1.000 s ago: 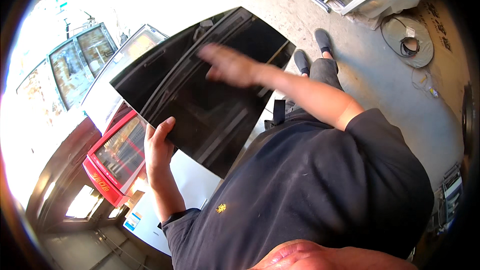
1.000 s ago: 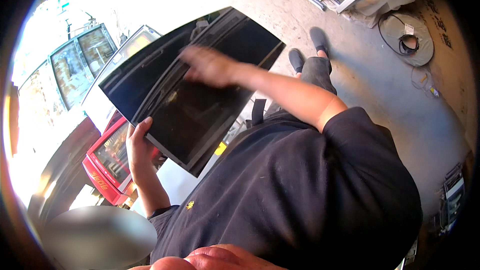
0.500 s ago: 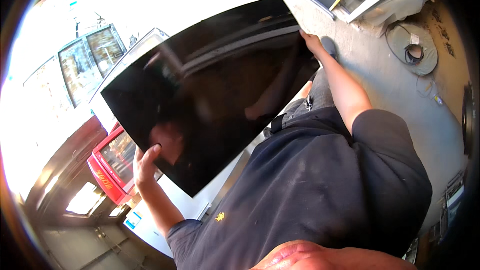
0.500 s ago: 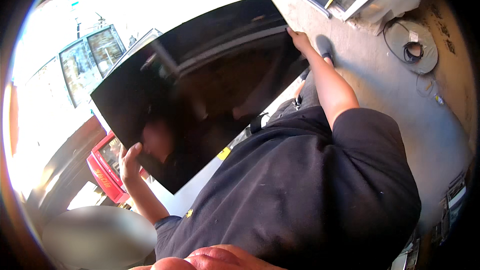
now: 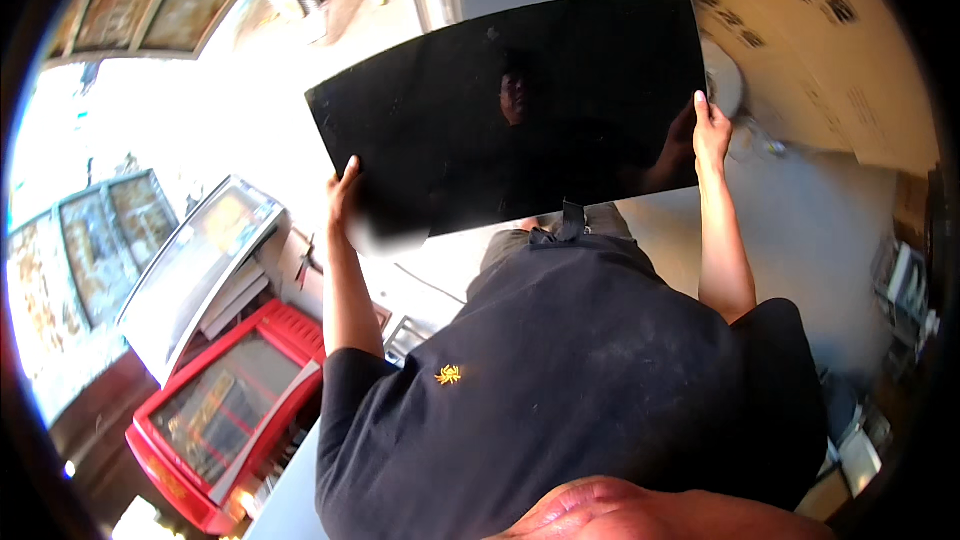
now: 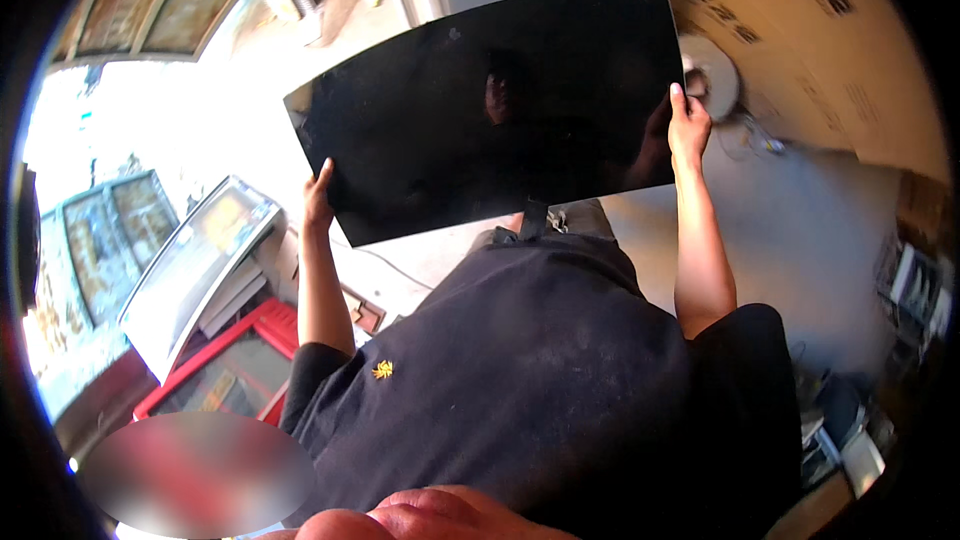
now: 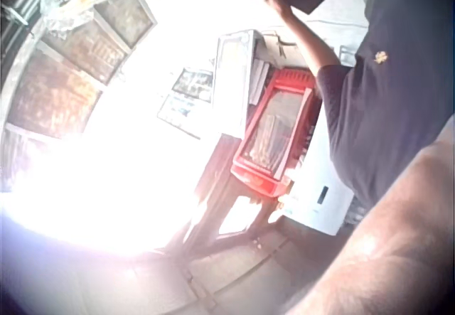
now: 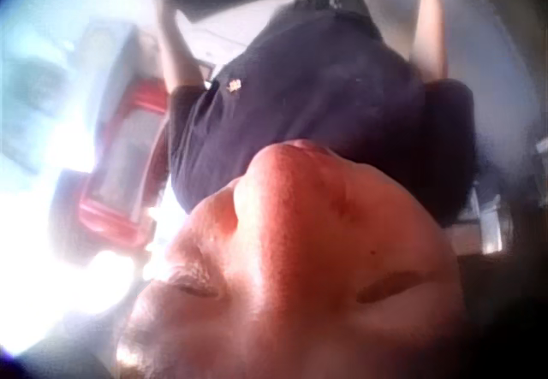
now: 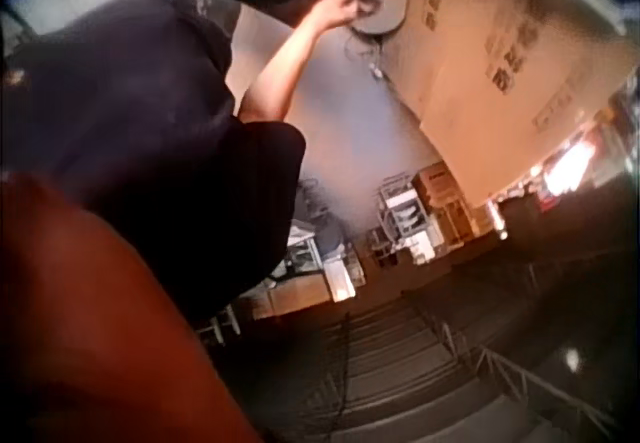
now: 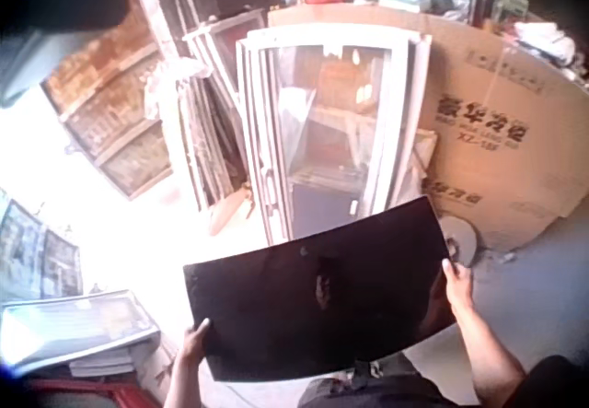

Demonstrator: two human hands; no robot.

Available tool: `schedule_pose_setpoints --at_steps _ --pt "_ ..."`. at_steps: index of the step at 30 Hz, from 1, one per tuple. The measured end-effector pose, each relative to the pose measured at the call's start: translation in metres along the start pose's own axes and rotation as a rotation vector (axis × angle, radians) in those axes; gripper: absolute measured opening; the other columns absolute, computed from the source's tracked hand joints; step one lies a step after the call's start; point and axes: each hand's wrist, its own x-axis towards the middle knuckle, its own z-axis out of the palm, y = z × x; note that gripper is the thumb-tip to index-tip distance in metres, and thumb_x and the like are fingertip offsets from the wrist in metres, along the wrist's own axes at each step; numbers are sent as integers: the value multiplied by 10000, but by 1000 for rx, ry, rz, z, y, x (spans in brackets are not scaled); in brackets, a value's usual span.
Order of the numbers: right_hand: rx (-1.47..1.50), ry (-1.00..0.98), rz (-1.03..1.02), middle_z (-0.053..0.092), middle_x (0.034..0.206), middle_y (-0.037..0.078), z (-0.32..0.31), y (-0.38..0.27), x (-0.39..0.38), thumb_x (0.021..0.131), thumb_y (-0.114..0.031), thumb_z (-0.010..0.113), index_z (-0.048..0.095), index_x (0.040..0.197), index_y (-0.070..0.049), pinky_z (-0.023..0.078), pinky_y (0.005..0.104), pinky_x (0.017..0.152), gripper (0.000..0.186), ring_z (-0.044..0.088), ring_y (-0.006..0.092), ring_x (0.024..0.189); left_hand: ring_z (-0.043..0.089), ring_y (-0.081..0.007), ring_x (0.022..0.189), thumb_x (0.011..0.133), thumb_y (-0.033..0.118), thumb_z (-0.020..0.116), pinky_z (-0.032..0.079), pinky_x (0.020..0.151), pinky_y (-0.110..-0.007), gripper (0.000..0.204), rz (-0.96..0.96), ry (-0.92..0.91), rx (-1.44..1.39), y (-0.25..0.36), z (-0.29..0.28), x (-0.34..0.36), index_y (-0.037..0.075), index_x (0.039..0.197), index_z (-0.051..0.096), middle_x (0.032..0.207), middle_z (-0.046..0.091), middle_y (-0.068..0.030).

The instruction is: The person applies sealant using a caulking gun, removes a glass panel from a refrigerator, cleans the panel, and then washes a cloth in a basin of water.

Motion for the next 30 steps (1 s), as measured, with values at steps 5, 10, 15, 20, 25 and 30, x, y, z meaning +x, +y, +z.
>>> schedule_pose_setpoints --at_steps 5,10,15,20,25,30 --pt "18 280 104 591 683 59 -143 19 -26 940 -391 579 620 820 72 421 310 664 480 437 114 688 617 -170 745 881 468 639 501 664 -295 529 37 -83 77 -27 98 76 -50 980 612 858 638 -98" --pt "170 612 130 619 1227 163 -260 63 -78 949 -361 567 591 1190 80 399 299 990 503 568 221 1139 479 -122 648 875 645 524 385 574 -272 632 130 -210 217 2 234 58 31 757 615 696 535 -4" --pt "340 934 183 584 1275 168 -357 119 -129 943 -362 575 565 1223 92 391 315 1004 533 539 253 1181 349 -101 603 925 625 449 313 544 -270 629 348 -346 267 21 368 -2 63 651 516 614 411 32" --pt "407 1131 292 587 1252 185 -452 185 -178 930 -428 569 572 1219 87 378 318 993 591 546 259 1135 398 -66 554 965 566 418 338 525 -242 586 554 -483 108 22 500 -126 79 653 512 605 469 43" --pt "434 1336 345 571 1268 201 -545 236 -229 932 -474 536 560 1241 75 372 333 1002 630 536 277 1146 367 -47 498 960 557 442 275 457 -222 572 652 -584 178 4 625 -213 93 633 518 585 453 54" --pt "419 1532 407 466 1373 171 -597 348 -271 942 -507 503 444 1363 29 320 338 1063 685 451 262 1232 352 -45 598 943 452 563 291 536 -227 481 841 -869 167 4 759 -278 71 656 500 639 431 71"
